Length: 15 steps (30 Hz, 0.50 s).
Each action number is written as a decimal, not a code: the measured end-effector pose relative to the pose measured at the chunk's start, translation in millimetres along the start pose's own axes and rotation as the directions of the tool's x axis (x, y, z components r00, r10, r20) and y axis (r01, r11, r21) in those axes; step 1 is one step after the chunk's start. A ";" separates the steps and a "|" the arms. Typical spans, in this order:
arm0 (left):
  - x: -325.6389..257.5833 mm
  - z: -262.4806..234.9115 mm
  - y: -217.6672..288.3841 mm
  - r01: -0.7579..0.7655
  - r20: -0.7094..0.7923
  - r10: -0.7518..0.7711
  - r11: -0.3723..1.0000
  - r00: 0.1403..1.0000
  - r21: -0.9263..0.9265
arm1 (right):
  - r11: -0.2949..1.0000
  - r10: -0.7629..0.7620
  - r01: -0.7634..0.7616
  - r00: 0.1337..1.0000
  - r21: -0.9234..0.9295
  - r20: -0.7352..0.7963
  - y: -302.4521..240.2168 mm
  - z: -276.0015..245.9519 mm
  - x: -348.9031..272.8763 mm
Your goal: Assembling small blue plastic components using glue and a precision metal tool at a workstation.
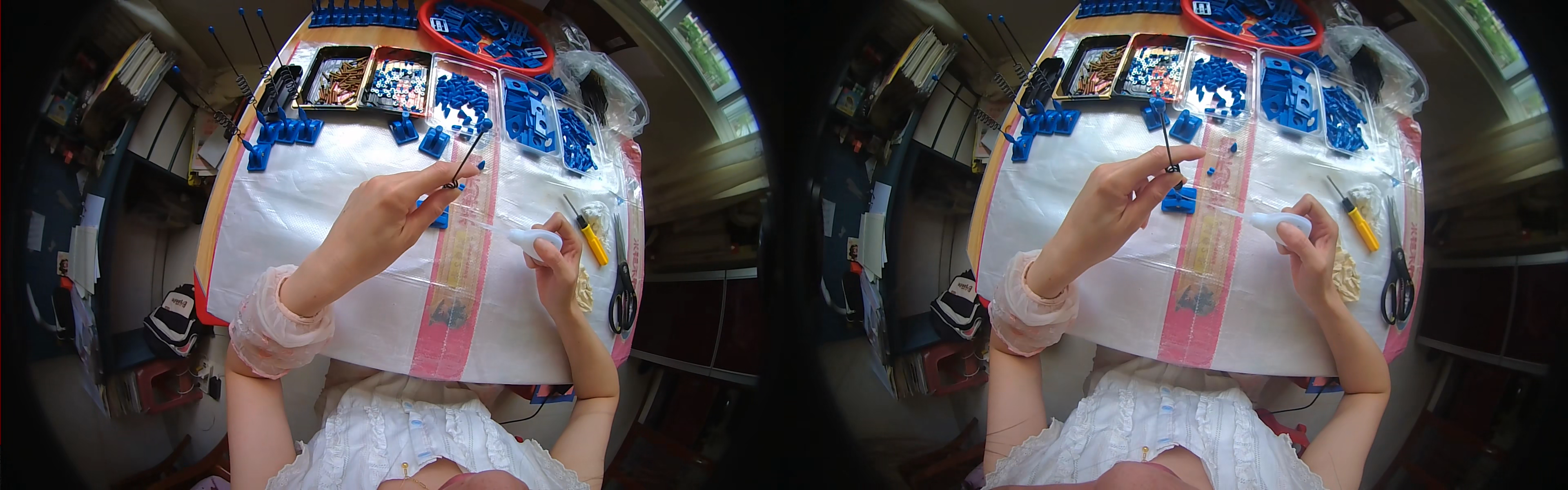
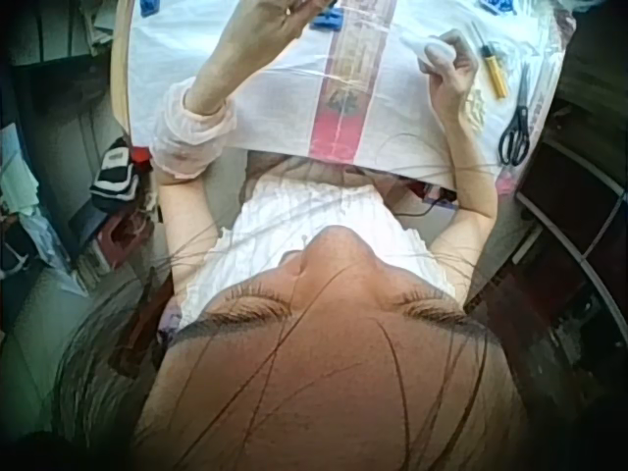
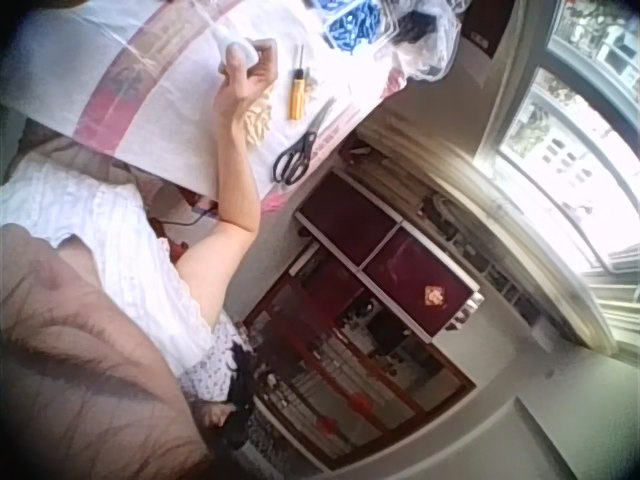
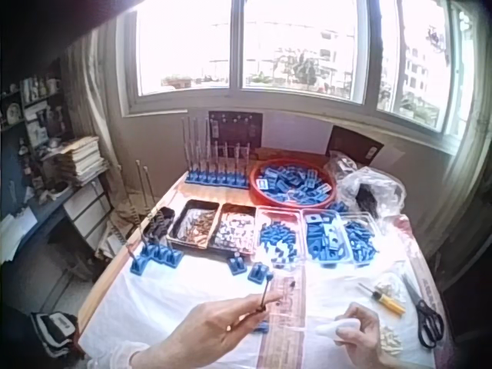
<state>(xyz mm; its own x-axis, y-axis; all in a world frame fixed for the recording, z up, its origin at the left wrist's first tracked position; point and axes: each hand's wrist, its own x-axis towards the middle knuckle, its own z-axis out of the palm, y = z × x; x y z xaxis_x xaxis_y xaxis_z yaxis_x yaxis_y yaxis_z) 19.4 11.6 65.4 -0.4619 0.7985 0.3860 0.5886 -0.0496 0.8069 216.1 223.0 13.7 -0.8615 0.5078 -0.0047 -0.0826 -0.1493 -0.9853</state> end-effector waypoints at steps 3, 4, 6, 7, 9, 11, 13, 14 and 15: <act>0.2 -1.7 2.1 0.010 0.006 -0.010 1.000 1.000 0.000 | 1.000 0.001 -0.001 1.000 -0.002 -0.001 -0.9 0.6 0.2; -0.1 -0.8 0.3 0.000 -0.001 0.000 1.000 1.000 -0.003 | 1.000 0.001 -0.001 1.000 0.000 0.000 -1.7 0.8 0.1; -0.4 0.3 -1.5 -0.014 -0.012 0.014 1.000 1.000 -0.012 | 1.000 0.000 0.000 1.000 -0.002 -0.002 -2.4 1.0 -0.1; -0.5 0.7 -1.9 -0.017 -0.017 0.017 1.000 1.000 -0.017 | 1.000 -0.001 0.001 1.000 -0.005 -0.003 -2.5 0.9 -0.1; -0.1 0.9 -1.9 -0.016 -0.016 0.016 1.000 1.000 -0.016 | 1.000 -0.005 0.005 1.000 -0.008 -0.007 -2.3 0.3 0.0; -0.1 0.2 -0.7 -0.010 -0.010 0.010 1.000 1.000 -0.006 | 1.000 -0.010 0.010 1.000 -0.009 -0.006 -2.6 0.4 0.5; -0.2 0.3 -0.6 -0.007 -0.009 0.007 1.000 1.000 -0.006 | 0.999 -0.019 0.018 1.000 -0.036 -0.023 -3.9 4.4 1.1; -0.1 0.4 -0.6 -0.008 -0.009 0.008 1.000 1.000 -0.007 | 0.998 -0.023 0.022 0.999 -0.051 -0.032 -5.0 5.8 1.1; 0.0 0.4 -0.7 -0.009 -0.008 0.009 1.000 1.000 -0.008 | 0.999 -0.018 0.017 0.999 -0.040 -0.031 -5.8 5.8 1.2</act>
<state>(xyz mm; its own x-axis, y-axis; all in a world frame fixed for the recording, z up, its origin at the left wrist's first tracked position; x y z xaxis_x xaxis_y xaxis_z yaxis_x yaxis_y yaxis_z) 19.4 11.9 64.7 -0.4621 0.7933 0.3964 0.5870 -0.0614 0.8072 212.7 219.6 20.5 -0.8440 0.5363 0.0082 -0.0773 -0.1065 -0.9913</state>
